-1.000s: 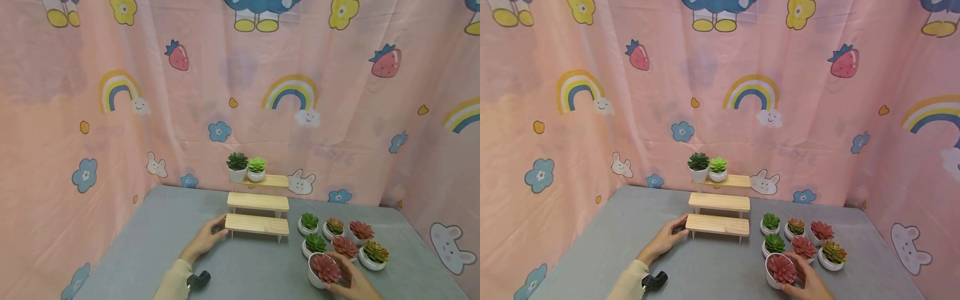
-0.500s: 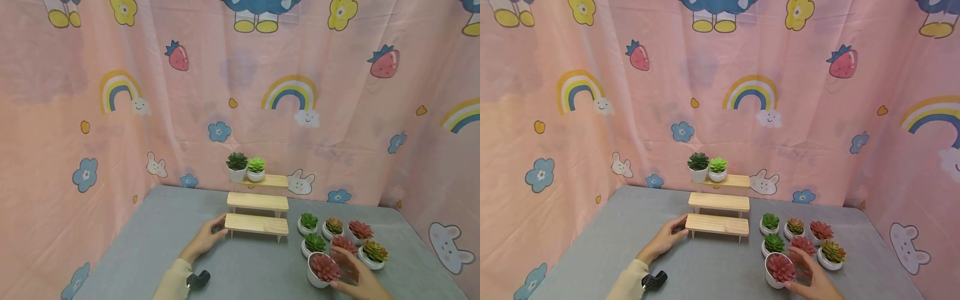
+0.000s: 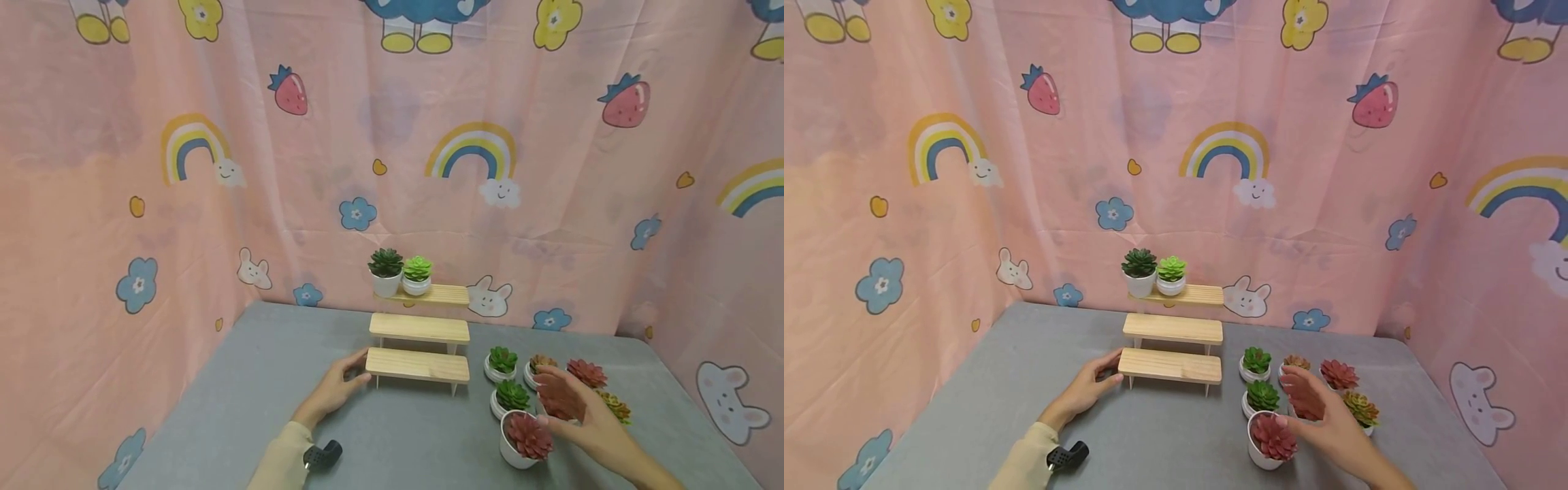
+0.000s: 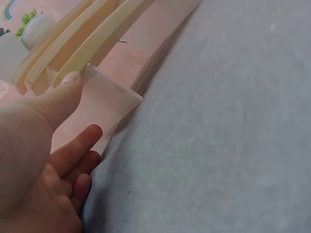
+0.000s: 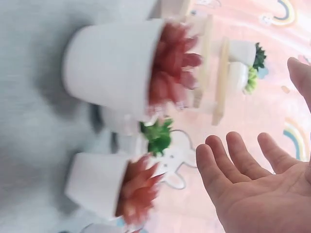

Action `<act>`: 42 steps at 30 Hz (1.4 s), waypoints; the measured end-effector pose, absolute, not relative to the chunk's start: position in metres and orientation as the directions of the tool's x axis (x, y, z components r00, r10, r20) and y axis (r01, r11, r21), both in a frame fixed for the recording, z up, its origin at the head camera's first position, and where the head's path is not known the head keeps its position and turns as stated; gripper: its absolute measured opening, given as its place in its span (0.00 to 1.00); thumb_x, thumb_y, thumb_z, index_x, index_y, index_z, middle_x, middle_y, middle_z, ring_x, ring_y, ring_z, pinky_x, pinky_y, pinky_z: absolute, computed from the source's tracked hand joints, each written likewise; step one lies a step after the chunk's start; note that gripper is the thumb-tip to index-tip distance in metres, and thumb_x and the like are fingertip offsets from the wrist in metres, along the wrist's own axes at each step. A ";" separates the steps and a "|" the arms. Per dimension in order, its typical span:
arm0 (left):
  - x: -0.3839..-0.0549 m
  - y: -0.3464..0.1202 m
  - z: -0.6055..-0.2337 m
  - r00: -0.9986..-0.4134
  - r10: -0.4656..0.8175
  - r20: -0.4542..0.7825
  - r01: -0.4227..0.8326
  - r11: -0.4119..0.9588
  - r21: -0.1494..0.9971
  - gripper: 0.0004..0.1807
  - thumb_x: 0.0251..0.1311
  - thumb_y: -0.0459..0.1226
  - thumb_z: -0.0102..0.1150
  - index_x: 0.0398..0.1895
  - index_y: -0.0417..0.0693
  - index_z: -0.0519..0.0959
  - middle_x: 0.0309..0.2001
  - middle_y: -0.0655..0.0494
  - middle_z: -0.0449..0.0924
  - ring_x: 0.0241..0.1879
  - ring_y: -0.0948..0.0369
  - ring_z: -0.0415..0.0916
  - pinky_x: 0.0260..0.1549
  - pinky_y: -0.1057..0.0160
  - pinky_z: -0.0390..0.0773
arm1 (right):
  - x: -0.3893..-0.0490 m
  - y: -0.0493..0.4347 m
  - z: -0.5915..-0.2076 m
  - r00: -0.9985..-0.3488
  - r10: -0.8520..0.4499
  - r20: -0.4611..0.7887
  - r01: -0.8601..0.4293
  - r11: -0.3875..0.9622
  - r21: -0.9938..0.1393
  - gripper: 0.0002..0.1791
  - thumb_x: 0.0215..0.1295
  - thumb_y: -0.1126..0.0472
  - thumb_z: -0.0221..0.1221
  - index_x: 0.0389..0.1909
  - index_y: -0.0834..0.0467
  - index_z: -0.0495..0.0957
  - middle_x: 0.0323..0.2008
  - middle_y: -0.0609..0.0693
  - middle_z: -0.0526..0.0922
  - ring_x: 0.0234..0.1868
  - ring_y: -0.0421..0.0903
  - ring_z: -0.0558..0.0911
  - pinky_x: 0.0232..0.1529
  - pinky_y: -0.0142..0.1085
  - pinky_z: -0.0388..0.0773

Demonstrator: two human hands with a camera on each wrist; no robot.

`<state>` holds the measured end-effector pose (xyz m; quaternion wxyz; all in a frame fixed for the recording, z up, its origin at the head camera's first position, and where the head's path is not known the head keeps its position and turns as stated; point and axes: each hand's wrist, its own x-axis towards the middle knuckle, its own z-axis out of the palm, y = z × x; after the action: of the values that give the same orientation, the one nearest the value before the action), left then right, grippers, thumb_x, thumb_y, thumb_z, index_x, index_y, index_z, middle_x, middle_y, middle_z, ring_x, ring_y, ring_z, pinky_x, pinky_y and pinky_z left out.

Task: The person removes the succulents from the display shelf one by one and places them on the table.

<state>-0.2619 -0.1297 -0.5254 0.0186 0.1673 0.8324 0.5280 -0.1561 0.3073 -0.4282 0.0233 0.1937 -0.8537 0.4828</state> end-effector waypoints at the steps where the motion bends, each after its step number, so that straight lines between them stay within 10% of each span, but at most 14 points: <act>1: -0.262 -0.130 -0.525 -0.943 0.299 0.146 0.259 0.384 0.886 0.36 0.68 0.49 0.60 0.75 0.46 0.66 0.67 0.42 0.76 0.70 0.41 0.68 0.67 0.32 0.63 | -0.159 0.305 -0.425 -0.918 -0.317 0.238 -0.367 0.448 -0.815 0.35 0.70 0.66 0.61 0.74 0.60 0.60 0.58 0.20 0.72 0.57 0.19 0.74 0.50 0.26 0.80; 12: -0.264 -0.129 -0.527 -0.945 0.291 0.150 0.260 0.387 0.885 0.36 0.69 0.48 0.61 0.76 0.45 0.64 0.68 0.43 0.75 0.71 0.42 0.67 0.68 0.33 0.63 | -0.192 0.272 -0.403 -0.870 -0.401 0.287 -0.445 0.390 -0.806 0.33 0.72 0.65 0.59 0.75 0.59 0.60 0.67 0.67 0.71 0.58 0.23 0.75 0.57 0.30 0.79; 17: -0.264 -0.130 -0.526 -0.944 0.294 0.147 0.256 0.376 0.891 0.35 0.69 0.47 0.61 0.76 0.46 0.65 0.68 0.42 0.74 0.71 0.41 0.67 0.68 0.33 0.62 | -0.206 0.264 -0.398 -0.864 -0.407 0.297 -0.458 0.391 -0.798 0.32 0.73 0.64 0.58 0.75 0.59 0.60 0.67 0.66 0.72 0.60 0.30 0.77 0.58 0.30 0.78; 24: -0.265 -0.130 -0.528 -0.947 0.286 0.147 0.251 0.370 0.895 0.35 0.68 0.47 0.61 0.76 0.48 0.65 0.68 0.44 0.75 0.71 0.43 0.67 0.69 0.34 0.62 | -0.221 0.250 -0.391 -0.869 -0.408 0.280 -0.449 0.412 -0.793 0.32 0.74 0.61 0.58 0.75 0.58 0.60 0.68 0.66 0.71 0.66 0.68 0.74 0.58 0.36 0.80; 31: -0.263 -0.131 -0.529 -0.950 0.278 0.139 0.238 0.361 0.902 0.35 0.68 0.46 0.62 0.76 0.48 0.66 0.67 0.44 0.76 0.71 0.43 0.67 0.69 0.34 0.62 | -0.240 0.235 -0.386 -0.883 -0.397 0.252 -0.414 0.402 -0.817 0.33 0.74 0.59 0.58 0.75 0.59 0.59 0.70 0.66 0.69 0.69 0.69 0.71 0.60 0.57 0.78; 42: -0.264 -0.129 -0.528 -0.948 0.285 0.142 0.245 0.366 0.898 0.35 0.68 0.45 0.62 0.76 0.47 0.65 0.66 0.44 0.77 0.71 0.43 0.68 0.68 0.33 0.62 | -0.270 0.218 -0.378 -0.915 -0.352 0.198 -0.343 0.416 -0.842 0.35 0.73 0.57 0.59 0.76 0.59 0.59 0.71 0.67 0.67 0.71 0.68 0.69 0.66 0.62 0.72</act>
<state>-0.2644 -0.1294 -0.5281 0.0185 0.1602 0.8262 0.5398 -0.2697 0.2178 -0.3777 -0.0046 0.2065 -0.8414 0.4994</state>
